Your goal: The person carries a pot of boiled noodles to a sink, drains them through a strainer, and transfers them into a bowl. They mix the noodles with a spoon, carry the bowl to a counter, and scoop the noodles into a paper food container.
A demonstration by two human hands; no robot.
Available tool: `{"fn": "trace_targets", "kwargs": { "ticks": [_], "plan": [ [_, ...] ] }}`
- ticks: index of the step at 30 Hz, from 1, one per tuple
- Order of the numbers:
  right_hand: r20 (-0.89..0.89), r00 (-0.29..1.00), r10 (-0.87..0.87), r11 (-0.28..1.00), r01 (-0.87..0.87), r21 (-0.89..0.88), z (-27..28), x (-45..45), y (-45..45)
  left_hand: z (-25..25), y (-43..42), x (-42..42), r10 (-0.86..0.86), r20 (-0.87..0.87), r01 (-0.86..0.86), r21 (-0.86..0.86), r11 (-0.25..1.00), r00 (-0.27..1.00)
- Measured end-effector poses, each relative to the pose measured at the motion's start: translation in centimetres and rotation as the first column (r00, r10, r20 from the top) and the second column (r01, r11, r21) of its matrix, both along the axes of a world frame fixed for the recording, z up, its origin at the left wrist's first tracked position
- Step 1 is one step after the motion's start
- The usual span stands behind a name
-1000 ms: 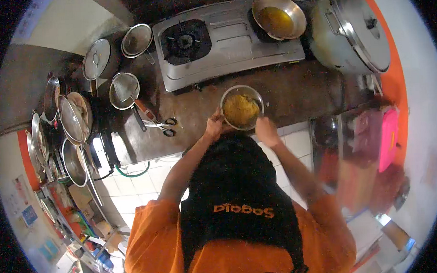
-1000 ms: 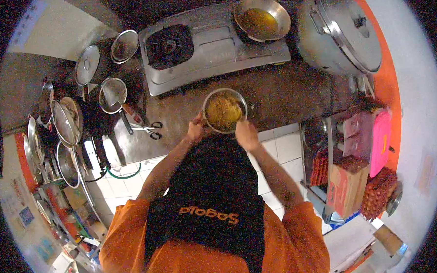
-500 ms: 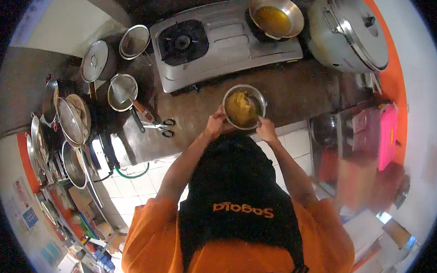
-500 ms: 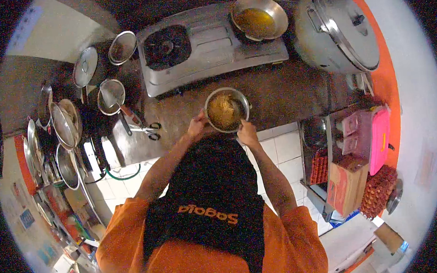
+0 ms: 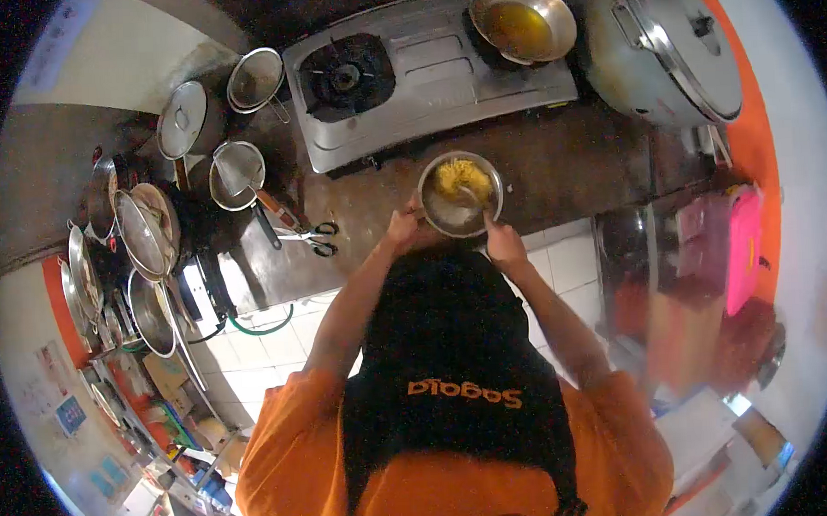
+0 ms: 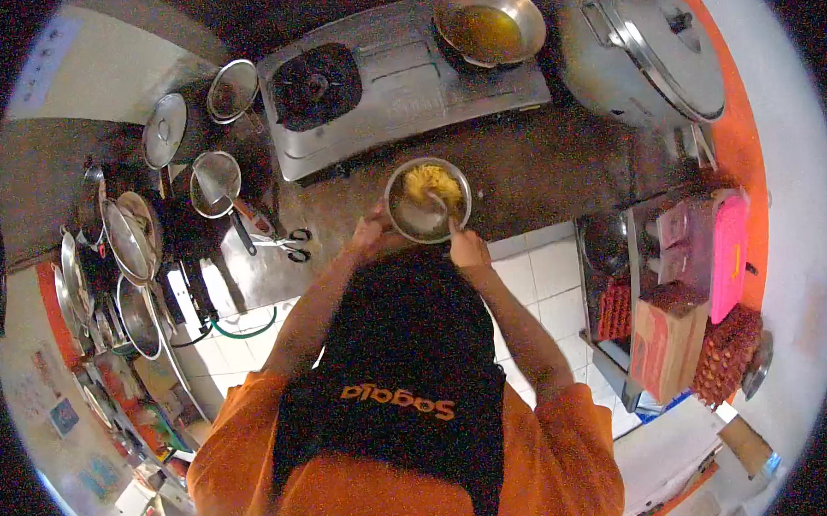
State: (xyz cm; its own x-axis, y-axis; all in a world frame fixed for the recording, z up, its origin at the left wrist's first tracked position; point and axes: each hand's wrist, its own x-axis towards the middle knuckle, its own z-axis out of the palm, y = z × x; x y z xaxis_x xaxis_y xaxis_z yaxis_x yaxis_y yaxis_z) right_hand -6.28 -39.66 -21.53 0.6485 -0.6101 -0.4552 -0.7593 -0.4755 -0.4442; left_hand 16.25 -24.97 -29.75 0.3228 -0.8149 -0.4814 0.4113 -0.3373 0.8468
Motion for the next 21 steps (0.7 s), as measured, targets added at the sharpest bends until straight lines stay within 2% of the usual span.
{"fn": "trace_targets", "kwargs": {
  "ticks": [1, 2, 3, 4, 5, 6, 7, 8, 9, 10, 11, 12, 13, 15, 17, 18, 19, 20, 21],
  "plan": [
    [0.000, 1.000, -0.007, 1.000, 0.007, -0.002, 1.0, -0.1, -0.6, 0.0, -0.2, -0.1, -0.106, 0.384, 0.181, -0.166, 0.969, 0.917],
    [-0.034, 0.998, 0.055, 0.998, -0.055, 0.005, 2.2, -0.1, -1.8, 0.0, -0.7, 0.0, -0.104, 0.389, 0.184, -0.175, 0.967, 0.915],
    [-0.072, 0.990, 0.122, 0.992, -0.121, 0.021, 3.5, 0.0, -2.4, 1.8, -1.0, -0.4, -0.049, 0.207, 0.052, -0.009, 0.999, 0.977],
    [-0.058, 0.998, 0.023, 0.999, -0.024, -0.022, 4.1, 0.7, -2.6, 2.9, -1.4, -0.6, 0.047, 0.031, -0.052, 0.176, 0.983, 0.998],
    [-0.057, 0.998, 0.030, 0.999, -0.031, -0.025, 3.6, 0.9, -2.7, 3.9, -1.9, -0.3, 0.054, 0.032, -0.059, 0.174, 0.983, 0.998],
    [-0.037, 0.998, 0.049, 0.999, -0.050, -0.017, 3.4, 1.1, -2.1, 4.0, -1.9, -0.2, 0.141, -0.214, -0.090, 0.235, 0.968, 0.967],
    [-0.019, 0.998, 0.064, 0.998, -0.064, -0.006, 3.4, 1.0, -1.3, 4.3, -1.5, -0.3, 0.232, -0.439, -0.099, 0.305, 0.947, 0.868],
    [-0.080, 0.979, 0.185, 0.983, -0.185, 0.013, 3.5, 0.9, -2.1, 2.1, -0.9, -0.2, 0.231, -0.437, -0.100, 0.303, 0.948, 0.869],
    [-0.077, 0.978, 0.191, 0.981, -0.192, 0.003, 4.6, 1.5, -2.9, -2.7, 0.0, 0.0, 0.020, -0.191, -0.011, 0.046, 0.999, 0.981],
    [-0.060, 0.994, 0.090, 0.996, -0.089, 0.026, 5.5, 1.9, -3.4, -5.3, 0.7, -0.1, -0.128, 0.114, 0.147, -0.169, 0.975, 0.985],
    [-0.050, 0.999, -0.014, 0.998, 0.017, 0.056, 5.8, 1.9, -3.3, -3.7, 0.6, -0.4, -0.122, 0.109, 0.139, -0.167, 0.976, 0.986],
    [-0.053, 0.999, -0.011, 0.998, 0.014, 0.058, 5.1, 2.2, -3.0, -0.3, -0.1, -0.6, 0.068, -0.241, -0.080, -0.039, 0.996, 0.968],
    [-0.031, 1.000, -0.005, 0.999, 0.006, 0.043, 3.8, 2.7, -2.6, 1.9, -0.8, -0.7, 0.280, -0.528, -0.237, 0.150, 0.960, 0.802],
    [-0.010, 1.000, -0.011, 1.000, 0.011, 0.029, 2.6, 2.2, -2.0, 2.4, -0.9, -1.1, 0.238, -0.474, -0.208, 0.116, 0.971, 0.848],
    [0.017, 0.969, 0.246, 0.968, -0.247, 0.033, 2.3, 1.0, -2.8, 2.8, -1.3, -0.7, 0.203, -0.410, -0.191, 0.072, 0.979, 0.889],
    [-0.006, 0.976, 0.219, 0.970, -0.217, 0.110, 3.8, 0.6, -4.5, 3.0, -0.8, -0.7, 0.183, -0.377, -0.153, 0.108, 0.982, 0.908],
    [-0.004, 0.975, 0.221, 0.970, -0.220, 0.109, 5.0, 1.2, -4.7, 2.8, -0.7, -0.4, 0.160, -0.342, -0.118, 0.141, 0.983, 0.926],
    [-0.060, 0.987, 0.146, 0.988, -0.142, 0.063, 6.0, 2.0, -4.7, 2.5, -0.8, -0.3, 0.164, -0.340, -0.123, 0.141, 0.982, 0.926],
    [-0.114, 0.991, 0.065, 0.998, -0.063, 0.018, 6.4, 2.4, -4.3, 1.6, -0.5, -0.5, 0.177, -0.416, -0.137, 0.125, 0.983, 0.892]
  ]
}}
